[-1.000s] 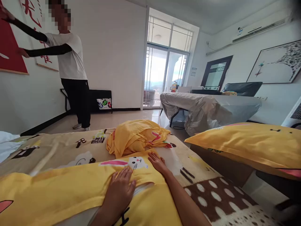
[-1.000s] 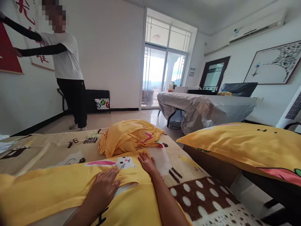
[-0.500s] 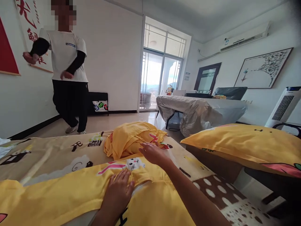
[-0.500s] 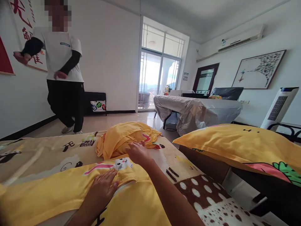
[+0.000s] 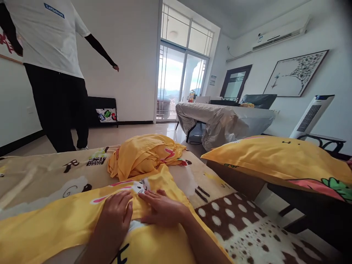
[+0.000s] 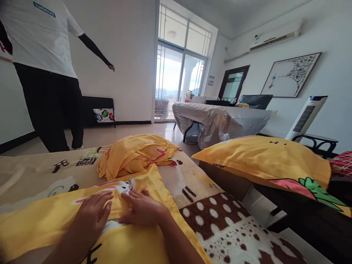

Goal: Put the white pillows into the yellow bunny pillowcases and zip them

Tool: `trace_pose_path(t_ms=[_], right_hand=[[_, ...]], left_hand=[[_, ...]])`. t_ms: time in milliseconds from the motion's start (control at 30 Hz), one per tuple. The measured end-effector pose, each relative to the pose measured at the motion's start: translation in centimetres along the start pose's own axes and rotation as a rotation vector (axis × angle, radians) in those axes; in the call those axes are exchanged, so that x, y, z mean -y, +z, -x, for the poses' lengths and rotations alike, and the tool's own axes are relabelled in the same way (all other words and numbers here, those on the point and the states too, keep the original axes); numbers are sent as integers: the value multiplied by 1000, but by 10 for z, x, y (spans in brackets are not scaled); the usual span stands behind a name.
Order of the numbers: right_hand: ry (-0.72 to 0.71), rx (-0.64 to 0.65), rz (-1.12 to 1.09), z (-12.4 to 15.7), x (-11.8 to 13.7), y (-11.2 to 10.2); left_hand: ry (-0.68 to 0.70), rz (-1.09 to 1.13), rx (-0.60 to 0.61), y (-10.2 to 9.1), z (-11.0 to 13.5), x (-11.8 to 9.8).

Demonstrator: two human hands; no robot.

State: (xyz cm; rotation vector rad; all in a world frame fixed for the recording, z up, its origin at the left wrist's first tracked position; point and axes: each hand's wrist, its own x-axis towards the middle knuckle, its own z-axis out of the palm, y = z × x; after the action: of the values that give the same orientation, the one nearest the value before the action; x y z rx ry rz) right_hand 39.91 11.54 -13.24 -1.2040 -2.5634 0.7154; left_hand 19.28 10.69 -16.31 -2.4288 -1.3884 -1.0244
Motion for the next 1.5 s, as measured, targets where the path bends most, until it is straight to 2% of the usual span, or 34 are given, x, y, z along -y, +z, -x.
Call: trace_pose_path(t_ms=[67, 133, 200, 267, 367, 433, 567, 700, 900, 1033, 1100, 1233, 1367, 1433, 1500], right_hand=[[-11, -8, 66, 1, 0, 1], [-1, -56, 148, -1, -1, 5], [40, -129, 223, -4, -2, 6], [100, -199, 293, -7, -4, 4], [195, -275, 380, -9, -4, -4], [273, -323, 410, -8, -1, -10], [412, -436, 406, 0, 15, -20], [524, -506, 286, 8, 29, -26], [260, -625, -298, 1, 22, -22], [163, -724, -419, -6, 14, -14], [131, -713, -410, -6, 13, -12], [137, -596, -337, 0, 16, -18], [181, -485, -201, 11, 21, -25], [297, -444, -30, 13, 21, -26], [472, -393, 179, 13, 19, -25]], left_hand=[[201, -9, -139, -14, 1, -13], [386, 15, -157, -28, 2, -33], [505, 47, -86, -36, 2, -51], [541, 79, 51, -36, 2, -64], [461, 93, 267, -28, 2, -67], [370, 71, 357, -22, 3, -64], [175, 74, 472, -14, 9, -56], [-8, 127, 503, -8, 15, -54], [25, 218, 546, -17, 11, -59], [2, 244, 584, -28, 2, -66], [-13, 247, 591, -30, -1, -68], [-32, 224, 622, -31, -3, -67], [-31, 228, 584, -29, -2, -61], [-65, 256, 553, -27, -1, -58], [-114, 283, 514, -25, 0, -57]])
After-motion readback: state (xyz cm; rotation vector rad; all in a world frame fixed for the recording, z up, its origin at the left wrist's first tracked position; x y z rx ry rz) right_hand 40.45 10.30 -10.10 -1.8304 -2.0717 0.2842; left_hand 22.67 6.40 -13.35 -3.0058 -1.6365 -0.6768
